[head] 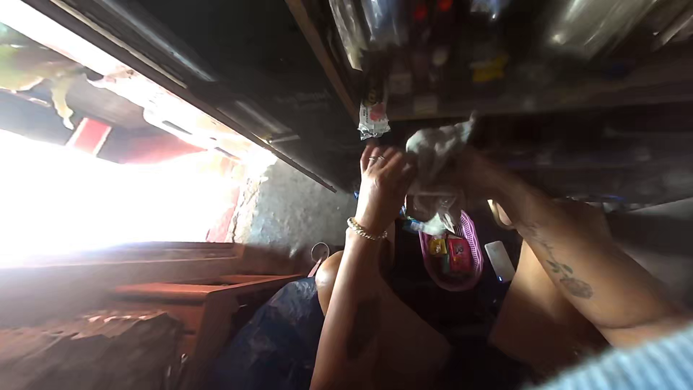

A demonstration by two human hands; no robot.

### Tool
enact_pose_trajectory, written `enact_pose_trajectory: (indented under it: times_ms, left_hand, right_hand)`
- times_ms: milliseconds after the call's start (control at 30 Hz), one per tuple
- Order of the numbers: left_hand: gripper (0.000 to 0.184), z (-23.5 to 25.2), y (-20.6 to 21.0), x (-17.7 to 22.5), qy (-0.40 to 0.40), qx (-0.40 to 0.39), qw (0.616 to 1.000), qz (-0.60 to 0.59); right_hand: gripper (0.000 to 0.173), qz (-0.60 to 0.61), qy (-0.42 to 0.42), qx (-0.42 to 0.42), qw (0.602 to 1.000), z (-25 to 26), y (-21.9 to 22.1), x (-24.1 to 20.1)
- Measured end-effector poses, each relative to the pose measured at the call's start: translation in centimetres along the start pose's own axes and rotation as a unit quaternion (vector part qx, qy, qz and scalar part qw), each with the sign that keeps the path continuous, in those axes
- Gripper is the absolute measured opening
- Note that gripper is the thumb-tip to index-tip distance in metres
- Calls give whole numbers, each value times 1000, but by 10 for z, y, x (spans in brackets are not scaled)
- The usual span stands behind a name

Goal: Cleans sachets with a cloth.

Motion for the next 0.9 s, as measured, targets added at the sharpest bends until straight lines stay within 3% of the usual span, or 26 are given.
enact_pose_trajectory:
  times_ms: [100,133,200,267,300,333,400,500,600,667,800,833,900]
  left_hand:
    - [19,4,-11,-4,-86,160,983,-25]
    - [19,2,-11,-5,-148,167,975,-19]
    - [41,-3,-3,-9,-272,59,961,-1]
    - [64,-15,16,-15,-353,-102,930,-35]
    - [69,-19,25,-14,-372,-136,917,-56]
    - [69,-22,32,-12,-387,-133,909,-76]
    - [60,-24,40,-9,-414,-83,896,-139]
    - [53,-25,44,-5,-469,12,831,-298]
    - [57,-25,49,-3,-464,48,797,-382]
    - [54,-24,51,-2,-463,70,804,-367]
    - [50,-12,33,-4,-409,74,899,-134]
    - [49,-9,27,-5,-395,88,910,-88]
    - [47,-8,22,-10,-386,153,903,-109]
  right_hand:
    - [14,77,-27,151,985,3,-10,-5]
    - [9,71,-45,196,977,2,-13,-9]
    - [18,6,-47,244,969,1,-18,-12]
    - [15,-9,-17,229,973,0,-12,-10]
    - [11,3,2,206,979,-2,-6,-9]
    - [8,18,21,178,984,-3,2,-6]
    - [22,57,34,137,988,-5,13,2]
    - [32,95,-22,149,984,-2,15,9]
    - [33,2,-58,188,980,-5,13,-1]
    - [33,-58,-67,182,979,-8,12,-8]
    - [23,24,39,89,995,-8,15,-3]
    - [22,59,62,66,994,-9,17,0]
    - [26,76,83,38,993,-9,20,2]
Point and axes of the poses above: each hand's wrist, its own z-axis towards the middle knuckle, its own y-axis out of the palm, x = y × z, the point moved 5 cm from there along z, towards the middle knuckle, and after that the axes turned 13 degrees about x, right-handed, at the moved point
